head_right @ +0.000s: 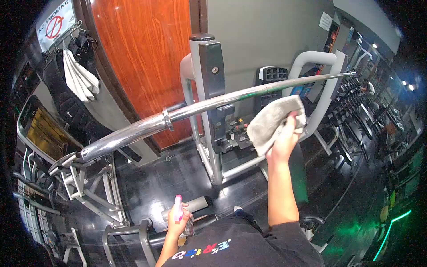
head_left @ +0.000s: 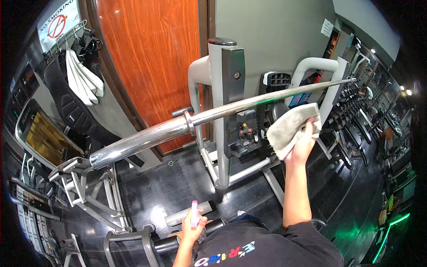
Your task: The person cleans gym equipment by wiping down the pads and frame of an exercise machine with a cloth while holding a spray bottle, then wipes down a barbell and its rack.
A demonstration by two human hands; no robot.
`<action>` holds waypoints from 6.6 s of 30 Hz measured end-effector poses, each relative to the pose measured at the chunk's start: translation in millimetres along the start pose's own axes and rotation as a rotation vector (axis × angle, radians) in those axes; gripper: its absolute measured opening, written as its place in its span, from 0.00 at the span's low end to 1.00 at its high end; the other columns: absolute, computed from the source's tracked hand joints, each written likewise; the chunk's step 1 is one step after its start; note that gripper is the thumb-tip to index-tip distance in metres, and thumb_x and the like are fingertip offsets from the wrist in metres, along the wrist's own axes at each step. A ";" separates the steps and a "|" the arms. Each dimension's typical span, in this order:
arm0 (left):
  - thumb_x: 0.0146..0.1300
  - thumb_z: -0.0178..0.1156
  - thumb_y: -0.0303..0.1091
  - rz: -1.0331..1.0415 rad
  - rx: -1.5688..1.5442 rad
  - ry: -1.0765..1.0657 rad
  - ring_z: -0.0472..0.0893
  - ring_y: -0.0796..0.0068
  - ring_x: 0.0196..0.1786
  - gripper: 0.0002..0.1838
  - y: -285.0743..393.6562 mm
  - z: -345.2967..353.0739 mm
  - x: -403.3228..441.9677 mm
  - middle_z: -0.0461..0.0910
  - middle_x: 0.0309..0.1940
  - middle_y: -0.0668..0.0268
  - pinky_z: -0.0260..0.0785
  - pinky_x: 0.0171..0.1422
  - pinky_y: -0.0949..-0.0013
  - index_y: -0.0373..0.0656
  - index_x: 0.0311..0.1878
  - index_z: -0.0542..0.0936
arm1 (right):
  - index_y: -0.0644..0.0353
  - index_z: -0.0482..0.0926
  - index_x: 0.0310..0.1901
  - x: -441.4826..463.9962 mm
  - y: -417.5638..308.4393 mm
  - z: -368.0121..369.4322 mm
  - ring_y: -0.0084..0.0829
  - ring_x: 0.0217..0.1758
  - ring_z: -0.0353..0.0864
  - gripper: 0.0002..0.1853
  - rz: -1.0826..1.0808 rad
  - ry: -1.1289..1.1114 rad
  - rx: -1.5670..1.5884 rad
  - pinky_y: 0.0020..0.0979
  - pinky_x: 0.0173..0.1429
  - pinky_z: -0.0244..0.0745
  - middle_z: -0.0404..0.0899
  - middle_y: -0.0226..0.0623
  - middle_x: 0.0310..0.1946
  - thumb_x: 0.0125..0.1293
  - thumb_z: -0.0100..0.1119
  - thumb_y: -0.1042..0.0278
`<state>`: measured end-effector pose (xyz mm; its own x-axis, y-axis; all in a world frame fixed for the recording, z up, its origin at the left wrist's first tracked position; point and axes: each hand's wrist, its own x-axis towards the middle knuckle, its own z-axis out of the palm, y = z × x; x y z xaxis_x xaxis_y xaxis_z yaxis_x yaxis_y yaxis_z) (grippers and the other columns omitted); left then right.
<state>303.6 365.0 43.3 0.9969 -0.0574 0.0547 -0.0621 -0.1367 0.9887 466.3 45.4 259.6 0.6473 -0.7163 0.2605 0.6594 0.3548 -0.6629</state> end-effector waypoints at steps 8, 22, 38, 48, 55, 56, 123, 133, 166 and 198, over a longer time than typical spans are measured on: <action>0.63 0.67 0.47 -0.026 0.067 -0.034 0.83 0.77 0.33 0.27 -5.0 -2.7 2.6 0.80 0.26 0.70 0.76 0.42 0.71 0.33 0.54 0.74 | 0.65 0.75 0.53 -24.8 6.5 18.7 0.33 0.54 0.76 0.14 -0.878 -0.293 -0.625 0.35 0.60 0.69 0.76 0.37 0.53 0.74 0.54 0.63; 0.60 0.68 0.53 -0.037 -0.061 0.047 0.78 0.81 0.27 0.25 -8.5 5.5 -7.0 0.77 0.21 0.72 0.71 0.36 0.72 0.40 0.47 0.78 | 0.54 0.76 0.31 -25.2 102.7 28.8 0.28 0.35 0.83 0.03 -1.300 -1.421 -1.736 0.30 0.40 0.77 0.79 0.31 0.24 0.55 0.57 0.67; 0.59 0.69 0.53 -0.070 -0.038 0.121 0.74 0.83 0.27 0.26 -7.4 -0.6 -43.7 0.74 0.23 0.73 0.67 0.34 0.73 0.41 0.47 0.78 | 0.60 0.85 0.34 -78.9 183.2 -42.1 0.44 0.43 0.85 0.09 -0.258 -2.162 -1.842 0.47 0.57 0.72 0.86 0.46 0.34 0.53 0.59 0.69; 0.60 0.69 0.48 -0.079 0.025 0.022 0.80 0.78 0.28 0.21 13.6 14.1 -7.8 0.79 0.23 0.71 0.72 0.37 0.70 0.44 0.49 0.79 | 0.60 0.75 0.60 -124.8 143.0 -162.1 0.28 0.52 0.80 0.20 1.253 -0.726 -0.403 0.32 0.62 0.73 0.82 0.34 0.51 0.73 0.53 0.58; 0.61 0.68 0.43 0.019 0.150 -0.188 0.78 0.76 0.30 0.19 52.7 42.6 40.5 0.78 0.25 0.69 0.72 0.38 0.68 0.43 0.49 0.77 | 0.57 0.68 0.65 -97.7 109.6 -209.8 0.37 0.66 0.74 0.27 1.057 -0.152 -0.054 0.44 0.71 0.69 0.73 0.40 0.63 0.72 0.53 0.50; 0.61 0.68 0.43 0.017 0.151 -0.195 0.78 0.76 0.30 0.19 57.1 47.5 42.8 0.78 0.25 0.69 0.72 0.38 0.68 0.43 0.49 0.77 | 0.57 0.66 0.66 -85.0 112.5 -211.2 0.37 0.68 0.72 0.27 0.990 -0.111 -0.072 0.44 0.72 0.67 0.72 0.39 0.64 0.72 0.51 0.49; 0.56 0.71 0.43 -0.104 0.593 0.327 0.75 0.73 0.23 0.21 67.7 221.7 67.4 0.74 0.20 0.67 0.69 0.32 0.68 0.41 0.46 0.78 | 0.54 0.76 0.52 23.3 184.3 -179.6 0.34 0.49 0.81 0.15 1.230 -0.043 0.125 0.41 0.54 0.78 0.80 0.35 0.46 0.72 0.57 0.54; 0.53 0.72 0.50 -0.245 0.834 0.252 0.85 0.56 0.31 0.26 111.6 254.5 124.3 0.82 0.24 0.56 0.74 0.37 0.59 0.41 0.47 0.77 | 0.56 0.75 0.54 43.5 183.4 -255.2 0.32 0.48 0.83 0.14 1.147 -0.138 -0.015 0.35 0.53 0.79 0.82 0.35 0.46 0.74 0.53 0.57; 0.59 0.68 0.49 -0.124 0.757 0.441 0.78 0.69 0.24 0.23 85.5 255.9 91.2 0.75 0.21 0.64 0.71 0.34 0.65 0.40 0.47 0.79 | 0.61 0.71 0.64 -22.5 262.2 -146.0 0.30 0.65 0.72 0.19 0.838 -0.529 -0.265 0.30 0.71 0.61 0.76 0.41 0.58 0.74 0.50 0.68; 0.60 0.67 0.54 -0.181 0.643 0.400 0.79 0.77 0.27 0.28 82.3 242.0 71.9 0.78 0.22 0.68 0.71 0.36 0.71 0.36 0.49 0.77 | 0.58 0.79 0.52 7.0 226.0 -272.8 0.24 0.52 0.78 0.19 1.182 -0.530 -0.312 0.30 0.58 0.71 0.81 0.31 0.48 0.75 0.52 0.50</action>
<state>358.2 110.4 94.7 0.9285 0.3653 0.0673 0.2089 -0.6633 0.7186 515.6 -43.4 -79.8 0.8826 0.2688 -0.3858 -0.4663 0.3946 -0.7918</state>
